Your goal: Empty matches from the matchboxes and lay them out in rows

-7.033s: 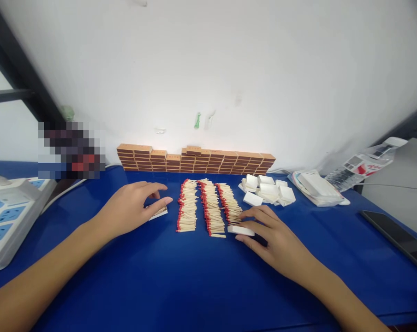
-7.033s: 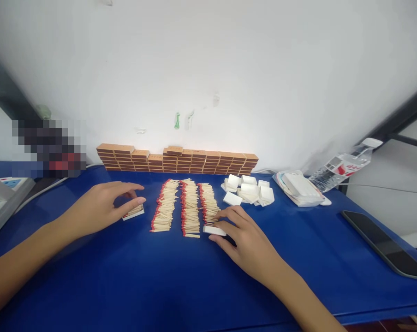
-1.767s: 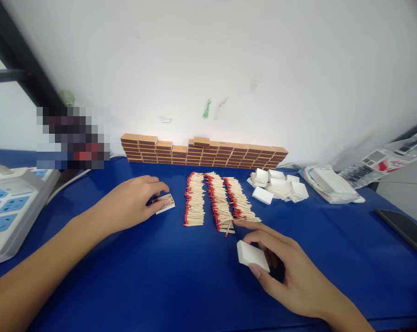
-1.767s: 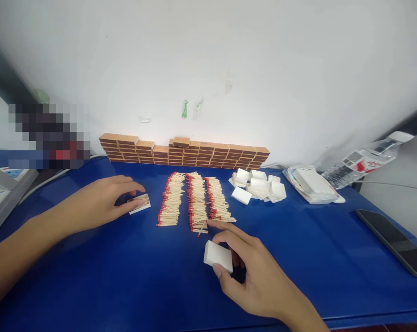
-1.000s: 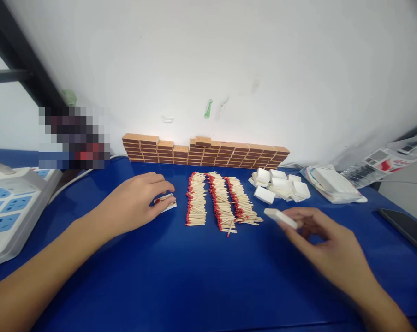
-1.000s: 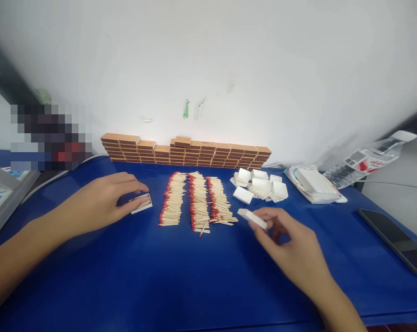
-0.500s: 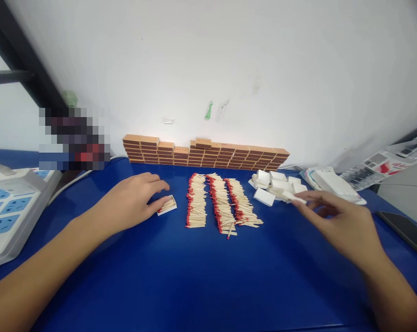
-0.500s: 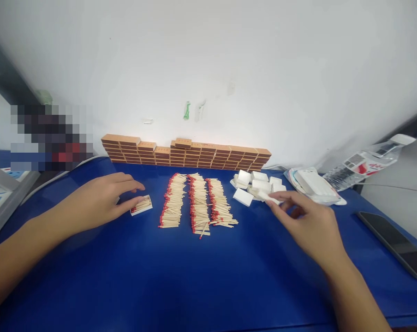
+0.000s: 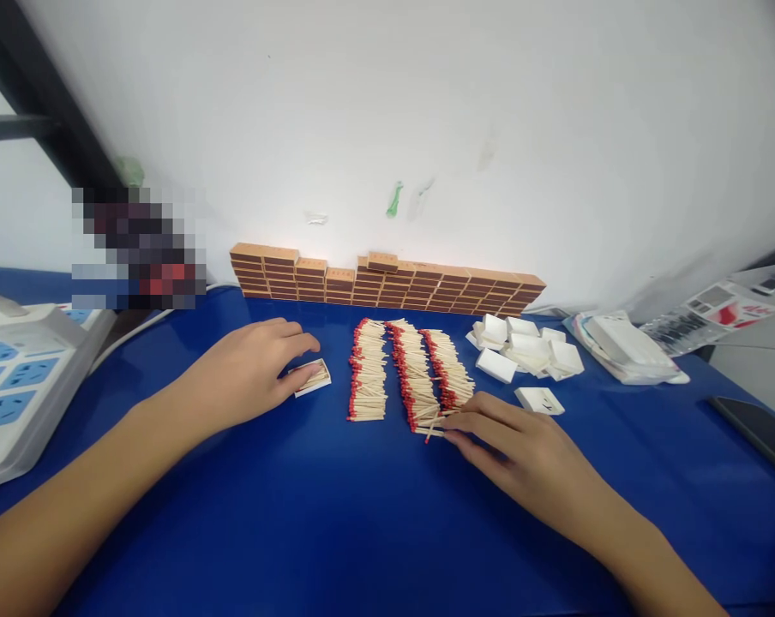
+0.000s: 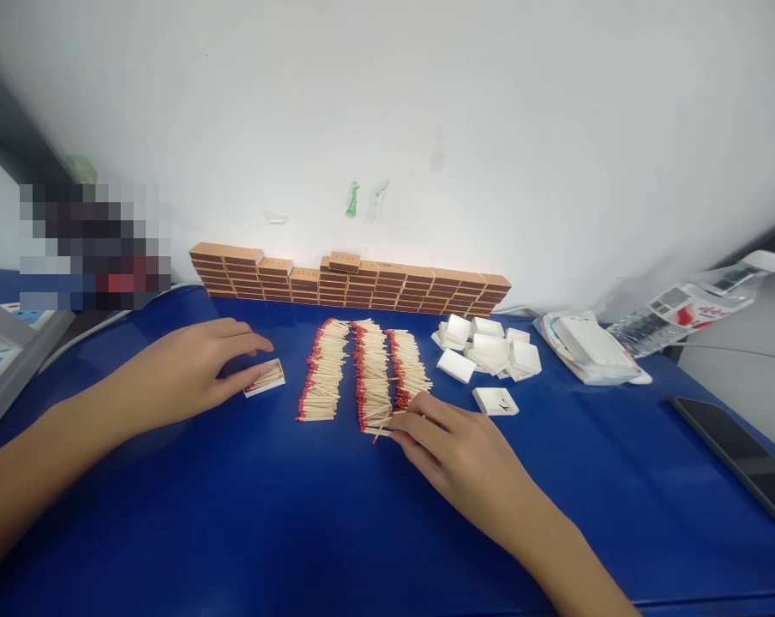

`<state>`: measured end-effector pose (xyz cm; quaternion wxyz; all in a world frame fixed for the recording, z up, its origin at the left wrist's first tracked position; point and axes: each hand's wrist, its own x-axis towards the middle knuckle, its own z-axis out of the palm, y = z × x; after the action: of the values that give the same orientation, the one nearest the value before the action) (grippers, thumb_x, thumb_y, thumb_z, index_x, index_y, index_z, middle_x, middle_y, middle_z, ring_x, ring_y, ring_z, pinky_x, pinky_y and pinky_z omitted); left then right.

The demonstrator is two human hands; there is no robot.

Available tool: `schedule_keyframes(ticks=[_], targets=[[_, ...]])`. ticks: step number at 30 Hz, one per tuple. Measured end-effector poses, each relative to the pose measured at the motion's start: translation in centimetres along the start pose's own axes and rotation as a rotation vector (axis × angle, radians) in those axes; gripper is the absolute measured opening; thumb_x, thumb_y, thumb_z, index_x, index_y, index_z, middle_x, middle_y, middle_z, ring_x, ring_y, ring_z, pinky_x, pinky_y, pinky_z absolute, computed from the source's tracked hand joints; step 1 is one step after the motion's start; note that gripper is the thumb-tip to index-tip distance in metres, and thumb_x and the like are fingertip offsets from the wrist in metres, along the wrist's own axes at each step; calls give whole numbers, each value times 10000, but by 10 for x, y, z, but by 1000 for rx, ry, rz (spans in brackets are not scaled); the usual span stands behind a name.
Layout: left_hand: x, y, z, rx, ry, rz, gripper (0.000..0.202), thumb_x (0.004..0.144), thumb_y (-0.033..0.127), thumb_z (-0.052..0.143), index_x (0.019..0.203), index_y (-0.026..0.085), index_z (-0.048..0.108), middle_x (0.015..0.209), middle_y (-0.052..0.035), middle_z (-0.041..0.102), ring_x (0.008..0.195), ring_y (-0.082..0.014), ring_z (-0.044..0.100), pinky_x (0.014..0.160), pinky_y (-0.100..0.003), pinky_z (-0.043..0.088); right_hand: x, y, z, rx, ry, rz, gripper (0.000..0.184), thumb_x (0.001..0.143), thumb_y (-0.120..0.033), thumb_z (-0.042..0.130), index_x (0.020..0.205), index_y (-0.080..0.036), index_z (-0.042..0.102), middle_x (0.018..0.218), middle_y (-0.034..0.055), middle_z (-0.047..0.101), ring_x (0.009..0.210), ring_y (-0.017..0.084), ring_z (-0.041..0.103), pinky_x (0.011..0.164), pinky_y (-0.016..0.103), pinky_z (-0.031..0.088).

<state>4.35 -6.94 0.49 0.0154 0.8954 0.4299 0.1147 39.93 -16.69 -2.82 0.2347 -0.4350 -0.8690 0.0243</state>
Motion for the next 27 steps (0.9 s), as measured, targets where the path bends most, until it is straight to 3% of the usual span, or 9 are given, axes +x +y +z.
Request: schedule_keyframes(ticks=[11, 15, 22, 27], targets=[[0, 6, -2, 26, -32, 36, 436, 1077, 474, 440, 1189, 211, 769, 1065, -101, 763, 976, -283, 698, 840, -409, 533, 8, 7, 8, -111, -126, -68, 236, 1123, -205, 484, 1197, -234, 706, 1058, 76, 709, 864, 191, 742, 723, 303, 579], [0, 5, -3, 23, -46, 33, 417, 1072, 449, 438, 1180, 218, 767, 1064, -96, 767, 976, -277, 699, 834, -397, 528, 13, 7, 9, -137, -125, -83, 213, 1126, -230, 493, 1218, -229, 685, 1044, 72, 697, 826, 191, 726, 672, 304, 548], [-1, 7, -2, 6, -44, 44, 424, 1077, 474, 433, 1138, 226, 771, 1041, -94, 757, 966, -279, 692, 827, -393, 508, 20, 2, 13, -87, -89, -60, 177, 1111, -257, 550, 1043, -209, 707, 982, 62, 698, 788, 179, 718, 692, 304, 558], [-1, 7, -1, 15, -54, 43, 425, 1083, 469, 427, 1149, 223, 768, 1033, -92, 751, 954, -276, 687, 817, -396, 507, 21, 7, 2, 12, -34, -25, 157, 1091, -224, 566, 1070, -222, 721, 991, 68, 692, 812, 189, 693, 720, 321, 558]])
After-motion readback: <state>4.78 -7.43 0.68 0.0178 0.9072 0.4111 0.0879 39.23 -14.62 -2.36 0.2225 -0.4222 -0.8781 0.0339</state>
